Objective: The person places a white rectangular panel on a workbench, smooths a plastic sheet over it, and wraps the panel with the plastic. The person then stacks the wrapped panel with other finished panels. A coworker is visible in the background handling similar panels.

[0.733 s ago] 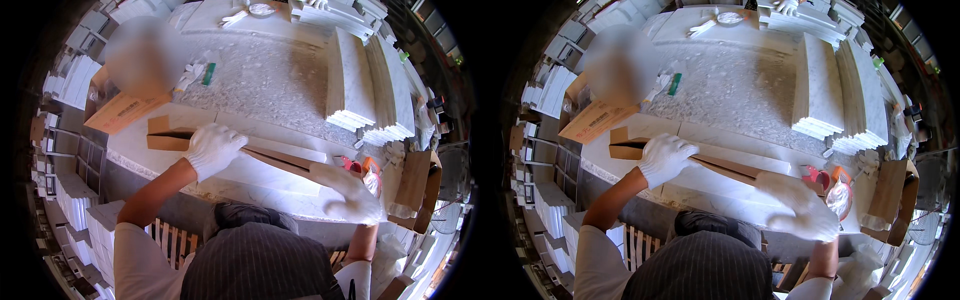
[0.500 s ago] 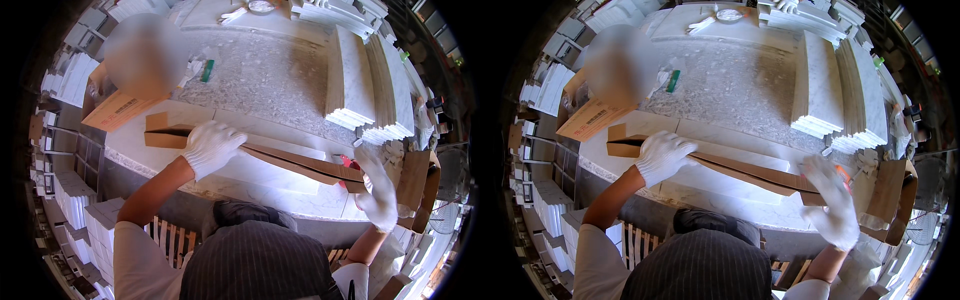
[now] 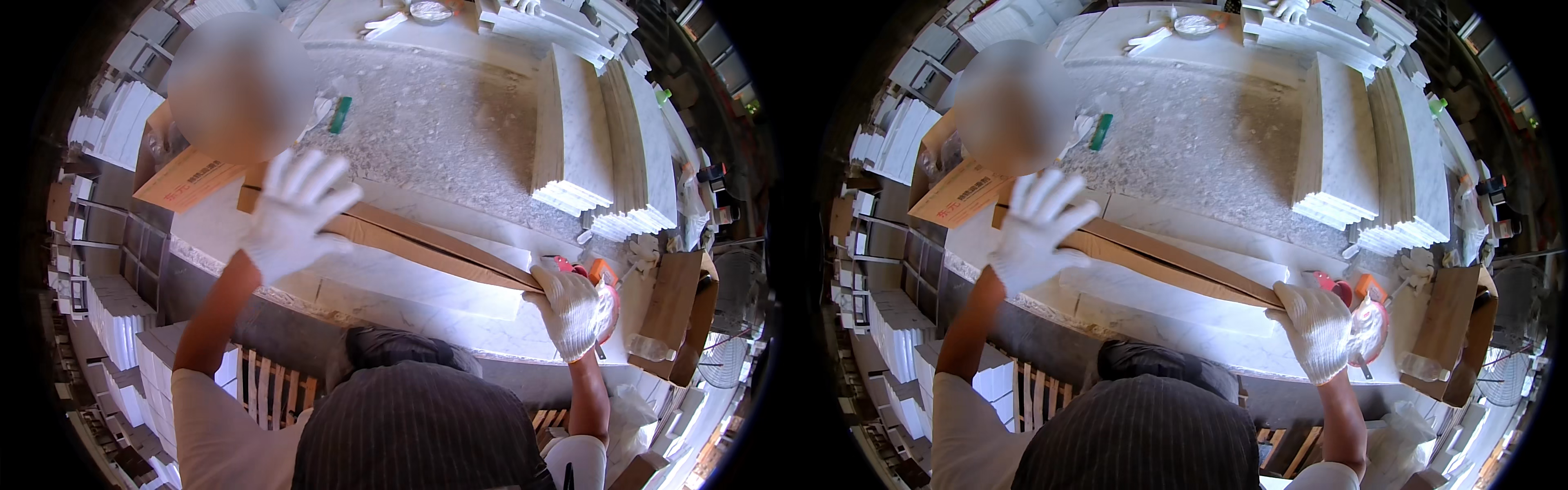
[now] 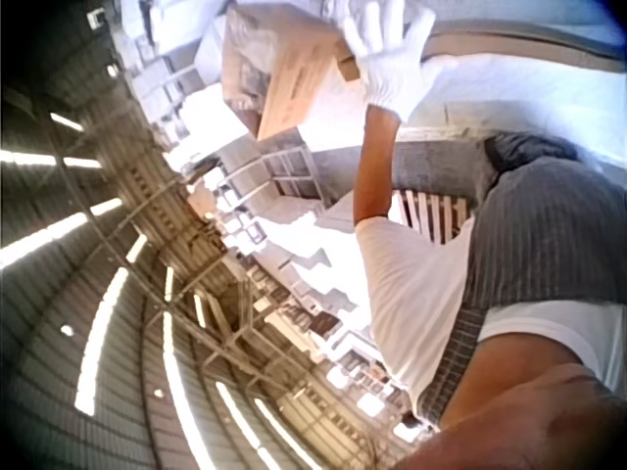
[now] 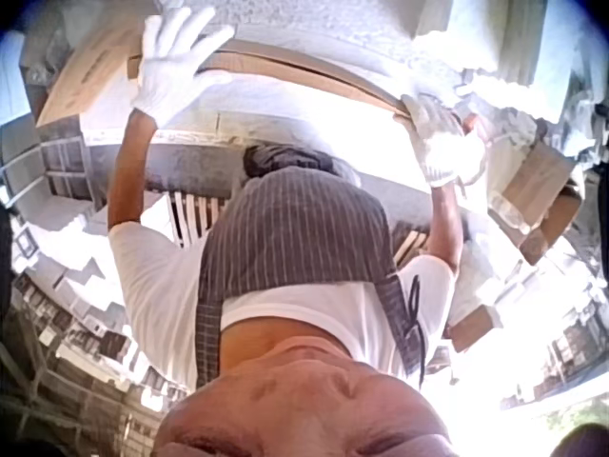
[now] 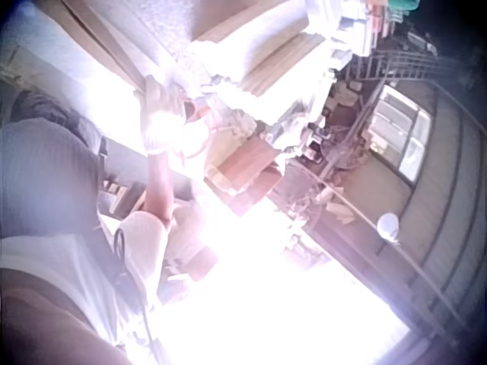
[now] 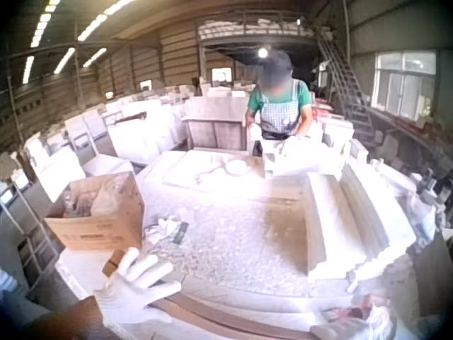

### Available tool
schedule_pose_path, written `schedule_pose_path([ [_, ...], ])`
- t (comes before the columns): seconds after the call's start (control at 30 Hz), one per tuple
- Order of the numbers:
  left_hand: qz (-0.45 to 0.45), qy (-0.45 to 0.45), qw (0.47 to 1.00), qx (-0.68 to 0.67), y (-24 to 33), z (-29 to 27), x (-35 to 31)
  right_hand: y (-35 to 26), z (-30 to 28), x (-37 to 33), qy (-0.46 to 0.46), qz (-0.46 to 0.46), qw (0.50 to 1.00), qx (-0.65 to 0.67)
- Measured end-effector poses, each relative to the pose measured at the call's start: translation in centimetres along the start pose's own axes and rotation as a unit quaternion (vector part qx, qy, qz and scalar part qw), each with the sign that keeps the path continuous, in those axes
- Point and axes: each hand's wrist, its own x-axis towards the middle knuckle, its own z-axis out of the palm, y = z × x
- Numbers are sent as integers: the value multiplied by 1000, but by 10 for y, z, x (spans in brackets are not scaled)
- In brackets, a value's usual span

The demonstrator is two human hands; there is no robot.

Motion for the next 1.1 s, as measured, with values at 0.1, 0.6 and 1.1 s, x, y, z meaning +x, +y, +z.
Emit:
schedule_pose_path([
  [0.1, -57, -19, 997, -38, -26, -4, -29, -2, 4, -4, 9, -16, 1000, -6],
  [0.6, -203, 122, 961, 144, -73, 34, -82, -26, -9, -6, 195, 67, 978, -35],
  [1.1, -353, -51, 927, -116, -15, 165, -89, 6, 124, -79, 87, 345, 920, 161],
])
